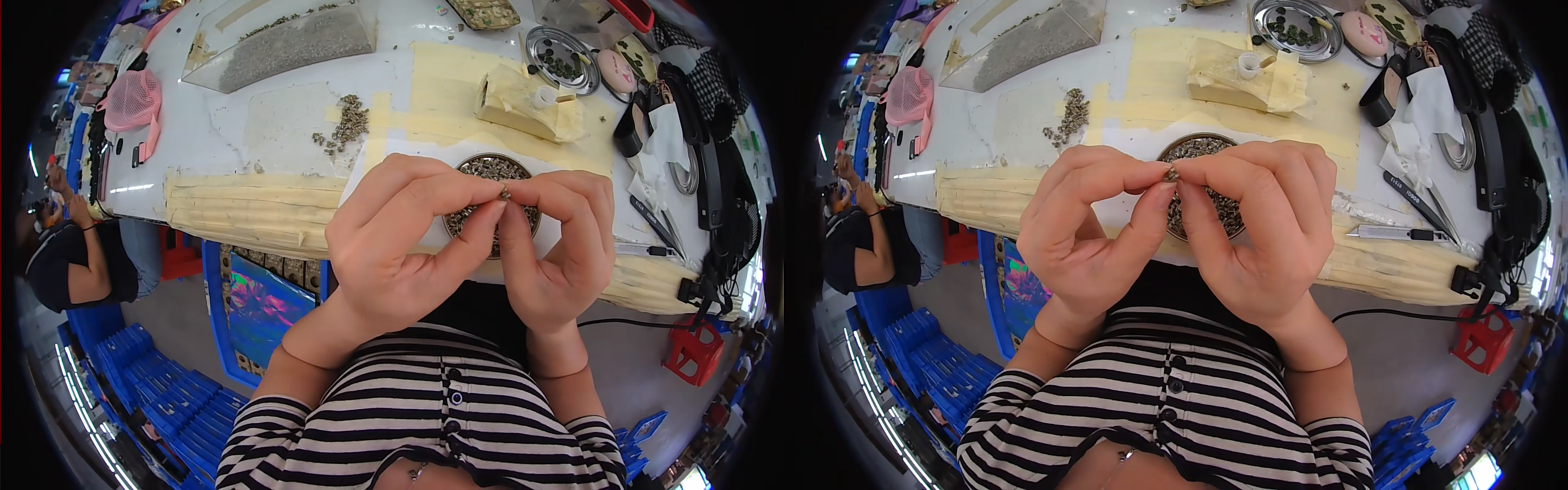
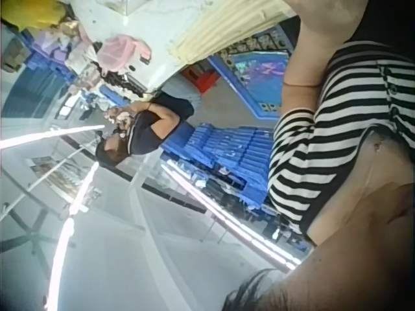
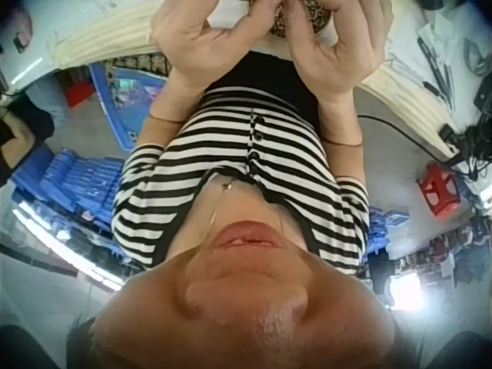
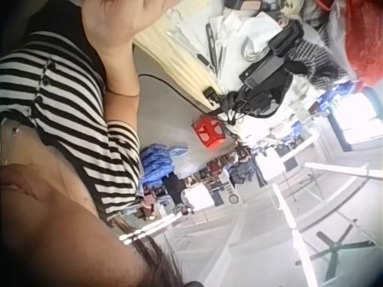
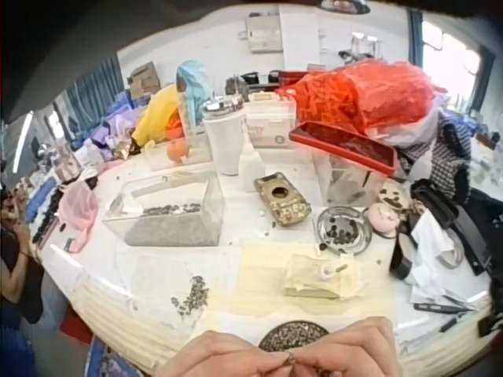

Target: Assembling tiny components and pins into mechanical parts for toy tanks.

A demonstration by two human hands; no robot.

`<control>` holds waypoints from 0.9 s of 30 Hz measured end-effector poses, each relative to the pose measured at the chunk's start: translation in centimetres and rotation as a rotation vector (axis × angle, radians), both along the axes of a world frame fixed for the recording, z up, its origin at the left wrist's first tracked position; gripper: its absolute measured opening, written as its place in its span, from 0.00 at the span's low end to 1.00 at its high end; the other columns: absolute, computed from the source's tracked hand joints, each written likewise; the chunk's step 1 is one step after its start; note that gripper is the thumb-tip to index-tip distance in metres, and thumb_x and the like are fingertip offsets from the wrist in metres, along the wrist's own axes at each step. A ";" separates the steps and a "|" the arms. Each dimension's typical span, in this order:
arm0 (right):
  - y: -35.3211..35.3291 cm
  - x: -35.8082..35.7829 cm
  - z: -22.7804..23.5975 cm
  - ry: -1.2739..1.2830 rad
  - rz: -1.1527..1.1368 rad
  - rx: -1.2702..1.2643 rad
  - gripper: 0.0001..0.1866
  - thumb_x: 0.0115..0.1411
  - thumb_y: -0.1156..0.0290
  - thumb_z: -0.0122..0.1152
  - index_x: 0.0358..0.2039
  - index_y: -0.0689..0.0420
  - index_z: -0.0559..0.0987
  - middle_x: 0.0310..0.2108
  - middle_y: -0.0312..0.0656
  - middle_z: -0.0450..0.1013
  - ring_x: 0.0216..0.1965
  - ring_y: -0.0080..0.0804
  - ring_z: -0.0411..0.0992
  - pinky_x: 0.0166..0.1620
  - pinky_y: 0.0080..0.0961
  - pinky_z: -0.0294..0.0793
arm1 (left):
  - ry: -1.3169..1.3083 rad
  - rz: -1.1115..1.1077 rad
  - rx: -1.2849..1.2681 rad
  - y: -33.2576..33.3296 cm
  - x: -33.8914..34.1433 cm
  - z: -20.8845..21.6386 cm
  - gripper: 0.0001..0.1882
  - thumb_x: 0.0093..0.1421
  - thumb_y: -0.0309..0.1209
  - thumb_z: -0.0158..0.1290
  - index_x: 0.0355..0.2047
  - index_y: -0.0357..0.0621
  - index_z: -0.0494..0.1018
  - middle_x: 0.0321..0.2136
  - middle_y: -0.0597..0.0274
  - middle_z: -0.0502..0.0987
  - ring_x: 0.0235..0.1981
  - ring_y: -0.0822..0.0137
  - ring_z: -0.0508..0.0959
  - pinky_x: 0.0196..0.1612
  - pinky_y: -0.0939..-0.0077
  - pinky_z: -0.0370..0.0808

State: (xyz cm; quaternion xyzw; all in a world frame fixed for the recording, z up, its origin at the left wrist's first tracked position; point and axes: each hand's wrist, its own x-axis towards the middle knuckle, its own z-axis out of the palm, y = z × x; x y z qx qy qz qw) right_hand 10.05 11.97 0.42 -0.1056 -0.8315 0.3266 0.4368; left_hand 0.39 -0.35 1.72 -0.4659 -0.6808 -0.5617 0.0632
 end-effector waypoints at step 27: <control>0.2 3.1 3.8 0.052 1.881 -0.498 0.13 0.65 0.64 0.59 0.39 0.61 0.84 0.46 0.42 0.79 0.44 0.42 0.73 0.49 0.38 0.72 | 0.080 0.275 -0.196 -3.0 -3.5 1.0 0.09 0.52 0.18 0.62 0.35 0.38 0.80 0.29 0.58 0.78 0.29 0.64 0.77 0.31 0.72 0.73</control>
